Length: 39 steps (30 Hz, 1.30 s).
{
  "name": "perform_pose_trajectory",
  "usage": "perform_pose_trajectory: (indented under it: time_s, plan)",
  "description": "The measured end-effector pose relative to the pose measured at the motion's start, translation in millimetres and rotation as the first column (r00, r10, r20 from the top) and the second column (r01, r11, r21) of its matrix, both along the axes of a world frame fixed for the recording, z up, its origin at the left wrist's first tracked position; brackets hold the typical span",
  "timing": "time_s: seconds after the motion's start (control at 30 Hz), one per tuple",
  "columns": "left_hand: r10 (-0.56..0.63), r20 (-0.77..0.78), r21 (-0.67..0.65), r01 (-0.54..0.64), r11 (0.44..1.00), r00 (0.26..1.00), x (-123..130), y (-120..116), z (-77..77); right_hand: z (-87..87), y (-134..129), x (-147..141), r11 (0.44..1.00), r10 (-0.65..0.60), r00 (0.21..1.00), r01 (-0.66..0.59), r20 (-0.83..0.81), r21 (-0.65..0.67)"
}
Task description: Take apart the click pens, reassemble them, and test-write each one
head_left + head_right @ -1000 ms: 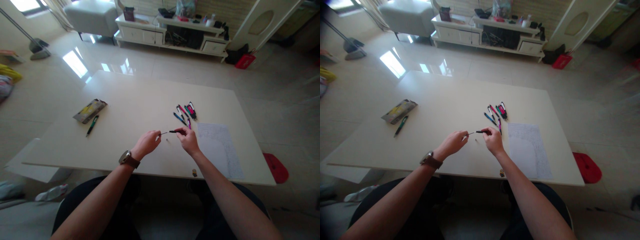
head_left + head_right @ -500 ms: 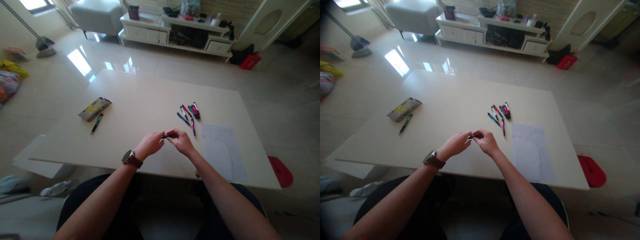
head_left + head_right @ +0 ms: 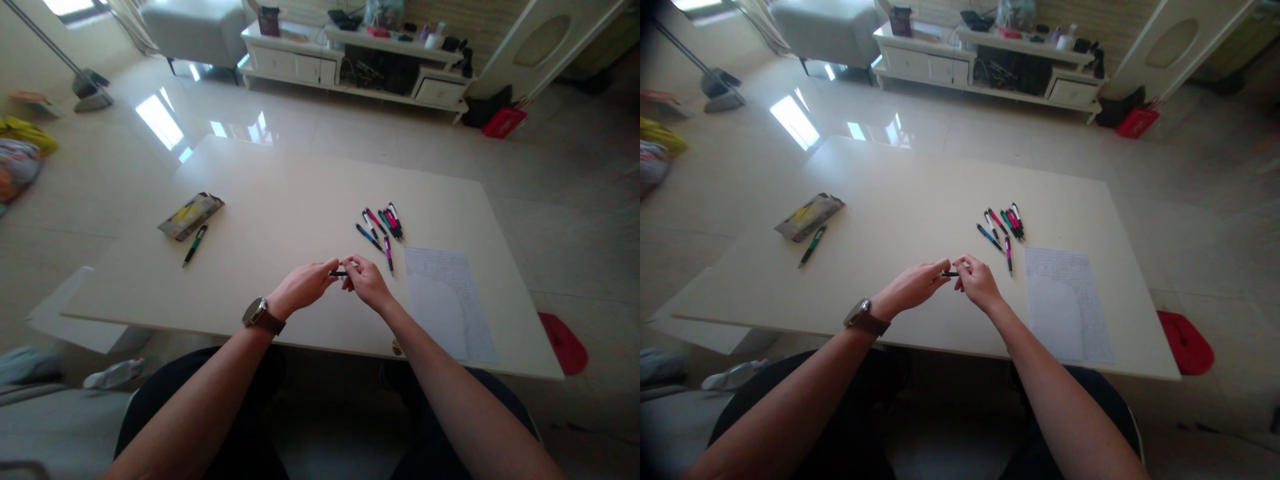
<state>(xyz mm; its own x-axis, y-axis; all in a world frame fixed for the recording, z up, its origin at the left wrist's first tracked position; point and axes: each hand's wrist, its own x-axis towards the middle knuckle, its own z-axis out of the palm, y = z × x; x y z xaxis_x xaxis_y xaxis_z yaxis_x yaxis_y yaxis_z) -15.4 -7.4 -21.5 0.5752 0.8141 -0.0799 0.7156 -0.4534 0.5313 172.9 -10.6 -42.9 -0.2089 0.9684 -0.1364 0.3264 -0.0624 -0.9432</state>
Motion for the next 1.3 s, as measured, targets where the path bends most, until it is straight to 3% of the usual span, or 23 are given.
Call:
perform_pose_trajectory:
  time_s: [0.17, 0.27, 0.43, 0.63, 0.93, 1.03, 1.13, 1.23, 1.3]
  plan:
    - [0.026, -0.015, -0.011, -0.026, 1.0, 1.0, 3.3, -0.6, 1.3, -0.1, -2.1, 4.7, 0.995, -0.028, 0.999, 0.027, 0.014, 0.095]
    - [0.007, 0.009, -0.018, -0.007, 1.0, 1.0, 5.4, -2.8, 4.7, 1.8, -4.4, 9.1, 0.997, -0.016, 0.998, 0.012, 0.063, 0.073]
    - [0.062, -0.013, 0.005, -0.062, 0.998, 0.998, 4.8, -1.3, 4.6, -0.1, -5.0, 16.4, 0.99, -0.136, 0.985, 0.133, 0.105, 0.041]
    - [0.133, -0.003, 0.008, -0.133, 0.991, 0.991, 1.4, 3.4, -1.9, -13.1, -4.9, 15.9, 0.983, 0.03, 0.892, -0.107, 0.45, 0.146]
    - [0.13, -0.017, -0.029, -0.13, 0.991, 0.991, -7.3, 7.7, -5.7, -30.5, -3.8, 2.2, 0.962, 0.092, 0.86, -0.208, 0.502, 0.179]
    - [0.124, -0.021, -0.036, -0.124, 0.992, 0.992, -9.3, 7.6, -5.1, -26.5, -2.1, -1.7, 0.976, -0.004, 0.91, -0.086, 0.413, 0.199]
    - [0.131, -0.018, -0.021, -0.132, 0.991, 0.991, -10.7, 6.3, -3.1, -20.5, 1.0, -3.0, 0.982, -0.162, 0.977, 0.146, 0.137, 0.12]
    - [0.121, -0.01, 0.004, -0.121, 0.993, 0.993, -10.7, 3.6, -0.4, -15.0, 3.7, -1.1, 0.961, -0.273, 0.952, 0.276, -0.139, 0.007]
    - [0.102, -0.007, 0.019, -0.102, 0.995, 0.995, -9.5, 1.5, 1.1, -12.4, 3.5, 0.8, 0.956, -0.291, 0.934, 0.293, -0.209, -0.02]
